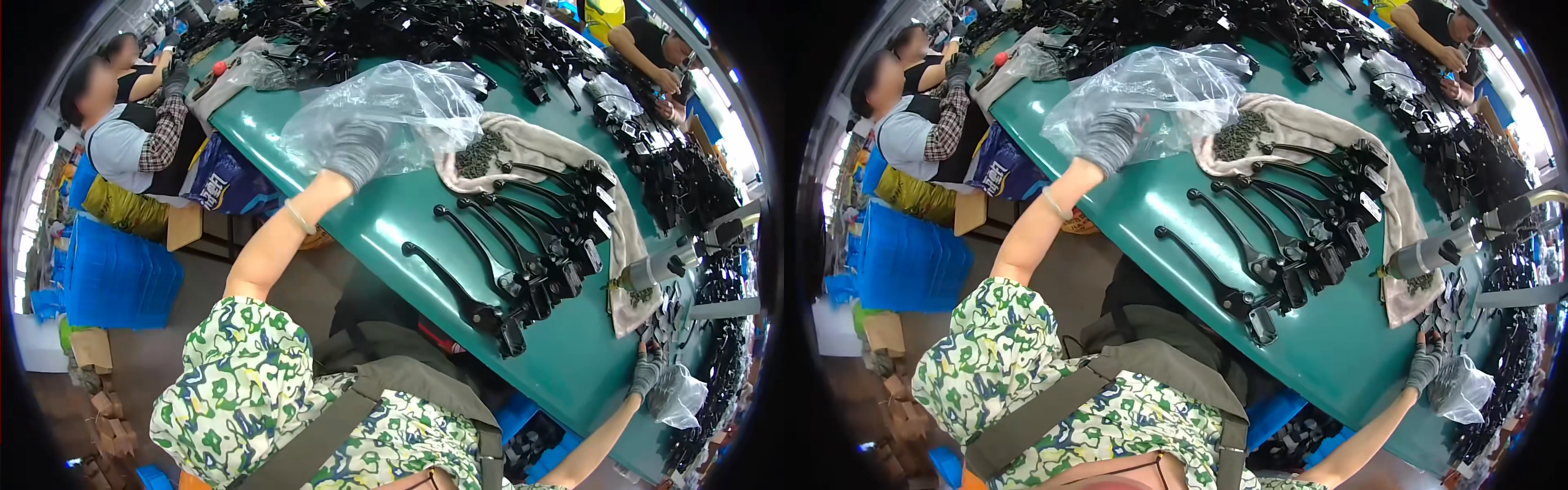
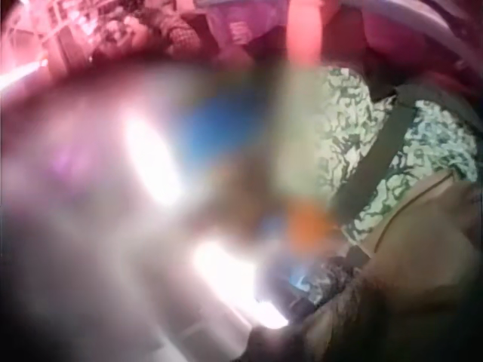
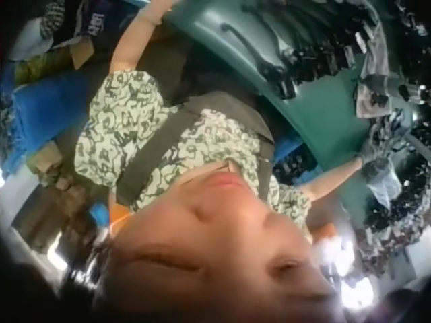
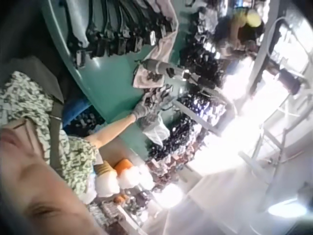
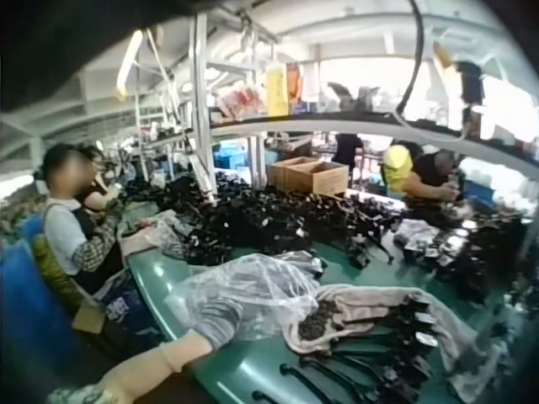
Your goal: Assembling and screwing components onto brake lever handles using a pneumatic screwdriver at a factory workstation.
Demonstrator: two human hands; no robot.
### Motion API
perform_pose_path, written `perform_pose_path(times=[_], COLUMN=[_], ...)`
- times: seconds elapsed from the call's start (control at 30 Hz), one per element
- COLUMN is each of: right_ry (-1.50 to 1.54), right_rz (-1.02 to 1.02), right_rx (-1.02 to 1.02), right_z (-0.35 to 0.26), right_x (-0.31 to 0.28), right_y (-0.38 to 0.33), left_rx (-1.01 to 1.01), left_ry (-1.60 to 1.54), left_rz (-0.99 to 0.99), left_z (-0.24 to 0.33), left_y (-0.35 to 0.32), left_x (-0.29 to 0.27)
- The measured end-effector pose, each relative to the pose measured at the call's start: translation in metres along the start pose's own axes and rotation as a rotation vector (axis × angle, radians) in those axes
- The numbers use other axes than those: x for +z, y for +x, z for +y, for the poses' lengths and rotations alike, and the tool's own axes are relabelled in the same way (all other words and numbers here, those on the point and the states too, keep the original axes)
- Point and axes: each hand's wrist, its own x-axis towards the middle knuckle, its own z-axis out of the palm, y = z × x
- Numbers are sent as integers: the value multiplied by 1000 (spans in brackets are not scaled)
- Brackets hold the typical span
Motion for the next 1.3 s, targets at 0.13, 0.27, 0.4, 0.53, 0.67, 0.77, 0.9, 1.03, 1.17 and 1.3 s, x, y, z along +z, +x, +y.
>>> perform_pose_path(times=[0.13, 0.27, 0.4, 0.53, 0.67, 0.77, 0.9, 1.03, 1.17, 1.3], right_ry=[389, 403, 287, 92, 127, 8, -92, -57, 4, 170], right_rz=[-79, -64, -100, -84, -71, 74, 57, 47, 54, -10], right_rx=[50, 56, 48, 57, -71, -160, -111, -123, -176, -202], right_z=[32, 13, 10, -14, -133, -149, -153, -144, -148, -171], right_x=[10, 9, -16, -34, -55, -56, -67, -70, -69, -62], right_y=[3, 10, -5, -57, -106, -129, -141, -153, -159, -172], left_rx=[-60, 71, -64, 124, 320, 175, 77, 49, 98, 207], left_ry=[20, 4, -67, -339, -361, -496, -382, -391, -392, -819], left_rz=[-21, 375, 150, -16, 309, 87, 40, 7, 91, 19], left_z=[-21, -57, -16, 8, -12, -22, -4, 7, 4, 58], left_y=[26, 34, 16, 2, -4, 2, 5, 7, -2, -32], left_x=[12, 57, 24, 5, 34, 46, 33, 30, 21, -31])
